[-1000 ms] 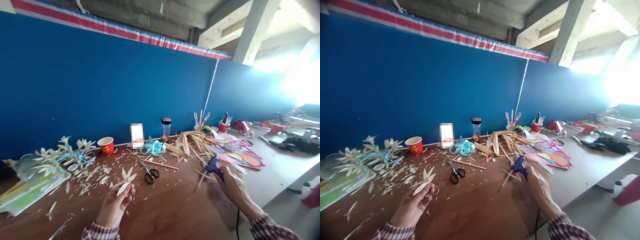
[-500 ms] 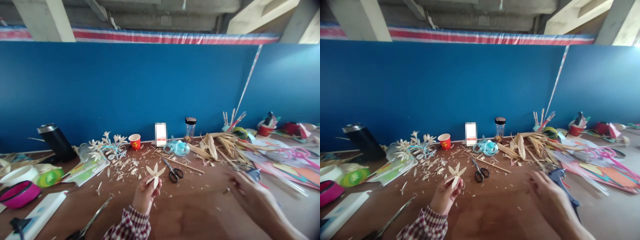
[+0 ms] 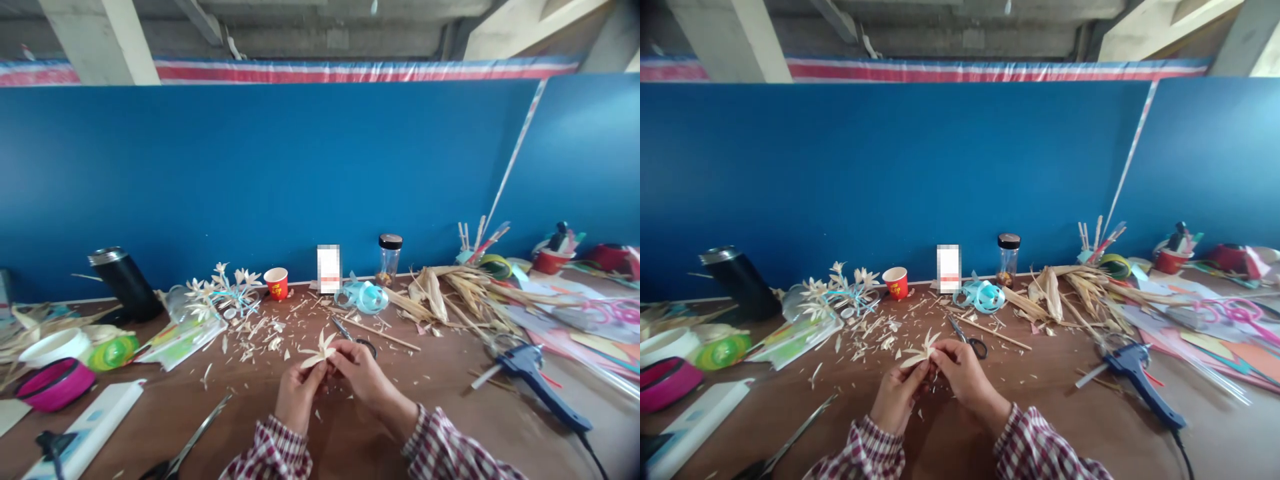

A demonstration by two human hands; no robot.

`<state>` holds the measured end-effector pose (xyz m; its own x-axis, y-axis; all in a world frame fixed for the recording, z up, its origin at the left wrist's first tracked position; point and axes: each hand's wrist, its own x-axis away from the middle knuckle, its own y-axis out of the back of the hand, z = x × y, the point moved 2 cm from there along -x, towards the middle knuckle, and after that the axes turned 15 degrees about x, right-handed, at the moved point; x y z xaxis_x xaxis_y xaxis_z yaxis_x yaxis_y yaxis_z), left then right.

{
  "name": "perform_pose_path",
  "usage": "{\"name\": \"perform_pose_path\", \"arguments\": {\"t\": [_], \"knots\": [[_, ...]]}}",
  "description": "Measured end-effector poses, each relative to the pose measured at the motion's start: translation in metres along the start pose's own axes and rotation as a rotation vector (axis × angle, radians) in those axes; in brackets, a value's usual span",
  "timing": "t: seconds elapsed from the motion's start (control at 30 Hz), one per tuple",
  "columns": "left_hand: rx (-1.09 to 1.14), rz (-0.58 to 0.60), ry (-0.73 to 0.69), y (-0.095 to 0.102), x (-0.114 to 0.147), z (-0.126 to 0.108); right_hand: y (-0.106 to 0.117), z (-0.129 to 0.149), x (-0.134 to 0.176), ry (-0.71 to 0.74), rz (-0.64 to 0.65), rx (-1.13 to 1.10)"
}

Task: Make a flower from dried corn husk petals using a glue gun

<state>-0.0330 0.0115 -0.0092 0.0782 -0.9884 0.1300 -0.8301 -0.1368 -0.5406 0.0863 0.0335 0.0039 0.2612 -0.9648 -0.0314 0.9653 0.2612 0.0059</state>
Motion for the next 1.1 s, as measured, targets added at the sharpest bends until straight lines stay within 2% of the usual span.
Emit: {"name": "perform_pose_path", "arguments": {"t": [0.1,0.23,0.3,0.43,0.73,0.97,1.1], "knots": [[-0.042,-0.02,0.022,0.002,0.0,0.003,0.002,-0.005,0.002,-0.011,0.006,0.008],[-0.116,0.047,0.066,0.005,-0.001,0.003,0.004,-0.005,0.005,-0.023,0.03,-0.008],[-0.15,0.044,0.07,0.006,0.0,0.001,0.004,-0.005,0.006,-0.047,0.03,-0.026],[-0.157,-0.012,0.034,0.003,0.003,0.0,0.003,-0.005,0.006,-0.085,0.02,-0.058],[-0.204,-0.002,0.029,0.003,0.003,0.001,0.005,-0.007,0.007,-0.102,0.021,-0.071],[-0.312,0.012,-0.057,-0.002,0.009,-0.004,0.006,-0.014,0.009,-0.122,0.03,-0.108],[-0.296,0.014,-0.069,-0.002,0.01,-0.005,0.007,-0.017,0.011,-0.118,0.034,-0.094]]}}
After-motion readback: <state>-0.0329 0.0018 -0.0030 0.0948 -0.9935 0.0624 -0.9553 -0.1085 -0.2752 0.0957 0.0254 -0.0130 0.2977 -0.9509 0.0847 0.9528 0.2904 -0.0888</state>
